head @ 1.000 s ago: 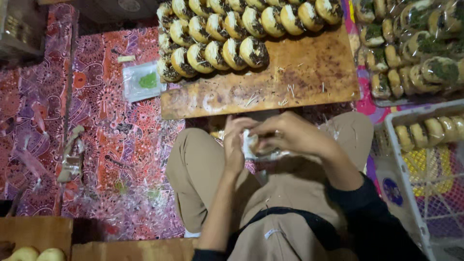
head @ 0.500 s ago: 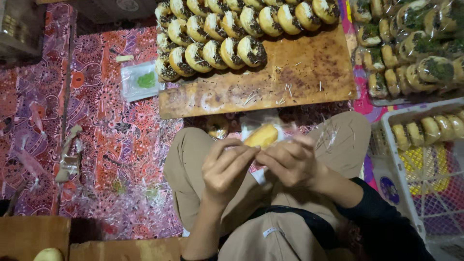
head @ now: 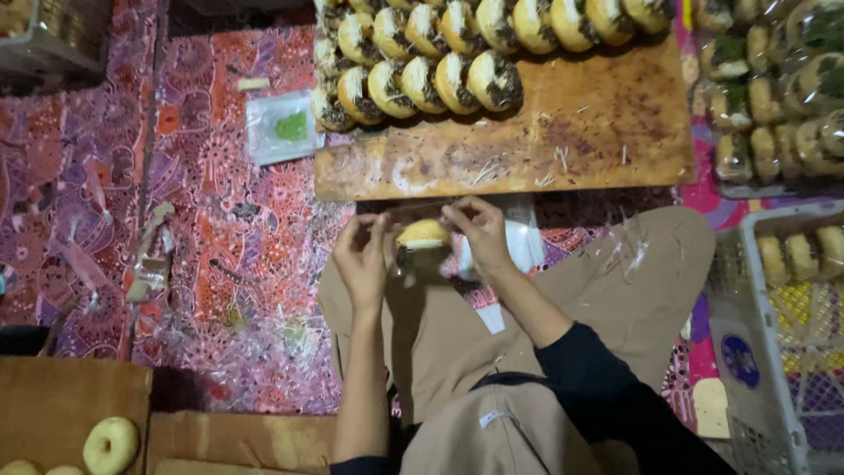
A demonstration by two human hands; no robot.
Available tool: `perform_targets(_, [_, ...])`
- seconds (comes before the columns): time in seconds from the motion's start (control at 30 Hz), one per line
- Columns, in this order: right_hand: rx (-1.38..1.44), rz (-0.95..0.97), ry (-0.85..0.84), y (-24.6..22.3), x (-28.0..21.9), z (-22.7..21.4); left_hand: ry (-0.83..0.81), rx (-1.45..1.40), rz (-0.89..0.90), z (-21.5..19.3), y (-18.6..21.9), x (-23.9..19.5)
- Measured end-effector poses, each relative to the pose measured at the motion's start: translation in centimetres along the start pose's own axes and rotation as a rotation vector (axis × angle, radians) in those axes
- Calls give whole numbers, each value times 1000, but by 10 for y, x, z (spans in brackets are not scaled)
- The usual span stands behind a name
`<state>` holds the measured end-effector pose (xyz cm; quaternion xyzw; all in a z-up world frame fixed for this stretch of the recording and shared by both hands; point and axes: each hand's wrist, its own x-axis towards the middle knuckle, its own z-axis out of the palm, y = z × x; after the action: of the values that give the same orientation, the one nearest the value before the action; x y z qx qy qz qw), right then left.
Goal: The person sits on the floor and repeatedly picks up doughnuts from a wooden board, places them into clear plastic bags, and sets the packaged doughnuts into a white plastic crate. The person handles the doughnuts one at a time throughout the clip.
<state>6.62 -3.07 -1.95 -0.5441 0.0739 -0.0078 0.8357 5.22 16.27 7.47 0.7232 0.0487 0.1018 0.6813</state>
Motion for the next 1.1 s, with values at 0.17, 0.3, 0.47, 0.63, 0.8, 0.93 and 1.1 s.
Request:
perform_targets(0.17, [-106,564,86,65,-80,-15,-9,574,-102,-27,-17,-63])
perform_targets(0.3, [-211,675,236,84,-61,-73,20,456,-266,-16,-66,-57])
perform_targets(0.47, [-1690,-393,-109,97,28,-147,-42,615,177,19,-145,40])
perform_targets(0.63, [-1783,-95,-358,124,46,-153,-585,1239,-60,49,-173,72])
perform_targets(0.8, [-1762,129,-560,111,63,-145,-762,1472,-343,72,-164,66])
perform_targets(0.93, [-1551,-68,-611,66,63,-138,-572,1564,-504,85,-142,62])
perform_targets(1.1, [-1686,-455,-788,-9,-8,-128,-264,497,97,108,-103,-17])
